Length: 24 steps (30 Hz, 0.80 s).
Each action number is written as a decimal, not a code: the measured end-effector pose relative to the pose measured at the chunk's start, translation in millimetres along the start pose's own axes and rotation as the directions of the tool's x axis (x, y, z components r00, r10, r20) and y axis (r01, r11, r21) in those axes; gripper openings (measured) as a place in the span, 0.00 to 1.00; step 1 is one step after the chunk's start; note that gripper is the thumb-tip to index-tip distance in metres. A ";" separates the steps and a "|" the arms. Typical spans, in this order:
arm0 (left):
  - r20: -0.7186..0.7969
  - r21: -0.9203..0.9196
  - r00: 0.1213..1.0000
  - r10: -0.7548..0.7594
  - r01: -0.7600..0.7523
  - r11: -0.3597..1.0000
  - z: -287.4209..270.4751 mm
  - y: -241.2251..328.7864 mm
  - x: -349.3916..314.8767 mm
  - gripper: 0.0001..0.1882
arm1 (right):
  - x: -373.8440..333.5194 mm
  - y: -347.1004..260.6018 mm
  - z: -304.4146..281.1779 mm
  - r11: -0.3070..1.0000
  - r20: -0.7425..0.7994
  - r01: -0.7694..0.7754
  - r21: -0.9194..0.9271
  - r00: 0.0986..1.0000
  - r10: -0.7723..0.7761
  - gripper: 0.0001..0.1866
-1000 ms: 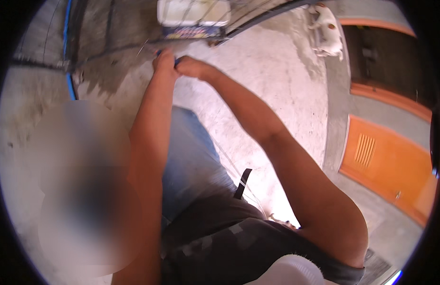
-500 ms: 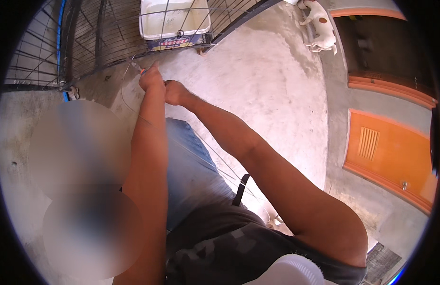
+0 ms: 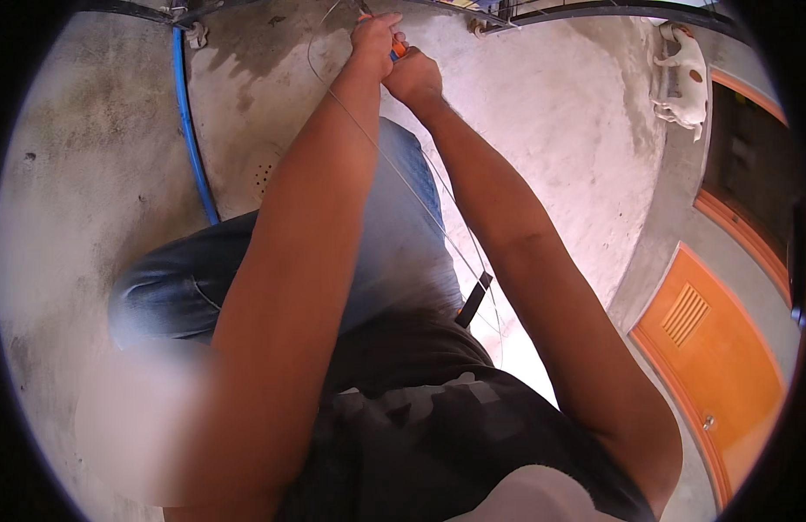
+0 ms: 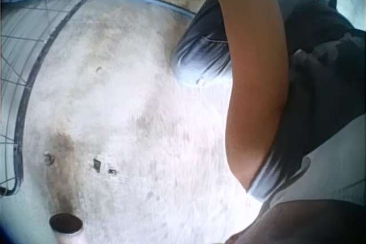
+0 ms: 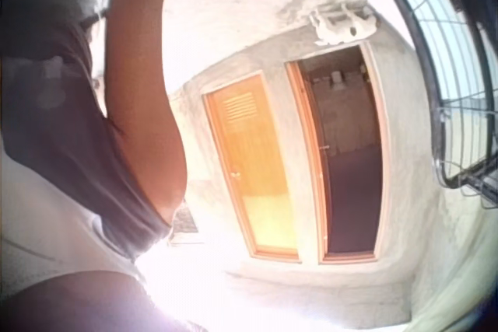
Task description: Using pliers to secure or repair the metal mesh of a wire dog cage.
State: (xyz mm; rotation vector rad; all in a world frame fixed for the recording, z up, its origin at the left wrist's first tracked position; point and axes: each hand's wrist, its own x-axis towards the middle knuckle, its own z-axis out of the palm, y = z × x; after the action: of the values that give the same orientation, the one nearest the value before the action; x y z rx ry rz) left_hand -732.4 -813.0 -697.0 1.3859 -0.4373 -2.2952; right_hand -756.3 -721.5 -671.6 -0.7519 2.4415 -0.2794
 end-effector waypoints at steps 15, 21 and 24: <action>-0.191 0.314 0.929 0.317 -0.248 0.917 -45.7 49.4 -15.8 0.27 | 5.7 -10.2 -32.6 0.990 0.170 0.113 -0.080 0.981 -0.098 0.21; -0.132 0.054 0.913 0.387 -0.383 0.922 -54.2 46.7 -22.1 0.17 | 4.7 -4.2 -27.4 0.992 0.047 0.113 -0.062 0.993 -0.110 0.22; 0.028 0.275 0.887 0.461 -0.450 0.849 -69.9 46.2 -21.0 0.15 | 12.2 -9.4 -23.3 0.961 0.024 0.276 -0.028 0.961 -0.275 0.22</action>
State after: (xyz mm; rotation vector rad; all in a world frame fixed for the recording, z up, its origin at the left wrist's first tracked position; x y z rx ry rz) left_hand -652.7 -845.6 -691.1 1.2730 -0.9921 -1.8614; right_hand -773.6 -735.4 -654.7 -1.1058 2.3243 -0.3378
